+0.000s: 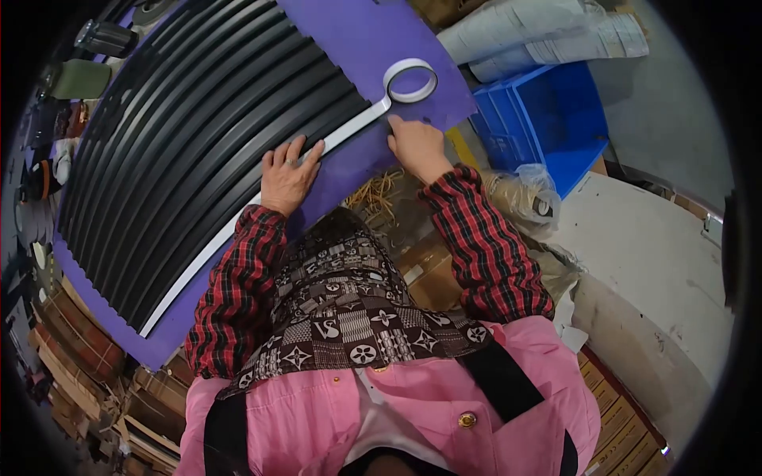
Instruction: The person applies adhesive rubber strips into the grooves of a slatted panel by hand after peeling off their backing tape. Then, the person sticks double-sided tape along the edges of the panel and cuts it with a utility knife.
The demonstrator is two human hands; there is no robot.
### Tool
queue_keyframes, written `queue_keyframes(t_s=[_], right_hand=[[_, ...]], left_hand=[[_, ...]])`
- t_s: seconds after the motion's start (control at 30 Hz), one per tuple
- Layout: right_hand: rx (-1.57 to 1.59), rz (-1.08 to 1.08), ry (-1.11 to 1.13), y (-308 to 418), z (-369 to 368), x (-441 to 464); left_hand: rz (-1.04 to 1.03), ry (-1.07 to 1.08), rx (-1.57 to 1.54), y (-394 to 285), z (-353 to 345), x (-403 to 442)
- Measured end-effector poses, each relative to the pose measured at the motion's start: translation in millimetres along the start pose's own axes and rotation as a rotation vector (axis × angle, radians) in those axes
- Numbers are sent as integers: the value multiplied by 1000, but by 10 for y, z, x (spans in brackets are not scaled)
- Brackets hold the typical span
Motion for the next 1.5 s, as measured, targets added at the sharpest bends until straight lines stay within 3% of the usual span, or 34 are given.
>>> queue_keyframes(t_s=[0.07, 0.2, 0.27, 0.33, 0.4, 0.5, 0.57, 0.63, 0.7, 0.8, 0.83, 0.9, 0.93, 1.0, 1.07, 1.13, 1.2, 1.27, 1.43, 1.5], right_hand=[[48, 71, 127, -37, 114, -44], [261, 156, -606, 189, 626, 812], [183, 98, -621, 251, 666, 1585], [139, 170, -689, 119, 367, 2306], [98, 207, -727, 157, 291, 2539], [62, 313, -802, 124, 260, 2285], [628, 333, -793, 164, 448, 1521], [763, 130, -598, 40, 264, 740], [731, -42, -554, -127, 50, 304], [146, 36, -641, -320, -71, 486], [141, 169, -728, -346, -154, 670], [679, -30, -427, -407, -158, 925], [1172, -178, -570, -403, -91, 931], [1342, 50, -1020, -172, 512, 676], [1208, 384, -1113, 312, 1162, 234], [1015, 626, -721, 720, 941, 185], [620, 693, -397, 1018, 304, 261], [182, 801, -296, 1152, -219, 266], [2, 765, -293, 1438, -499, 324], [13, 757, -288, 1413, -520, 269]], left_hand=[[-12, -21, -16, 1, 20, -5], [-14, -58, -38, -4, 13, 17], [-10, -44, -43, 3, 16, 21], [-8, 3, -16, 7, 37, 24], [8, 60, -23, 21, 42, 14], [17, 7, -40, 39, 3, 11], [33, 0, -77, 33, 27, 33], [39, -17, -95, 27, 23, 31], [47, 12, -82, 25, 5, 4], [43, 7, -54, 21, -10, 3], [41, 11, -54, 21, -10, -2], [38, 10, -46, 20, -19, -13], [27, 17, -48, 24, -17, -26], [27, 11, -38, 61, -51, 15], [9, 19, -76, 67, -63, -49], [52, 96, -171, 54, 22, -25], [135, -24, -273, 146, 291, -131], [284, -53, -254, 398, 643, -489], [752, -67, 138, 1594, 1165, -2110], [661, -16, 152, 1806, 1180, -2412]])
Point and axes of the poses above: each hand's wrist, its own x-axis towards the middle knuckle, its own z-axis out of the back of the hand, y = z × x, the point moved 1 cm from there along x, towards the middle knuckle, and after that the axes turned 15 degrees about z, right-handed, at the moved point
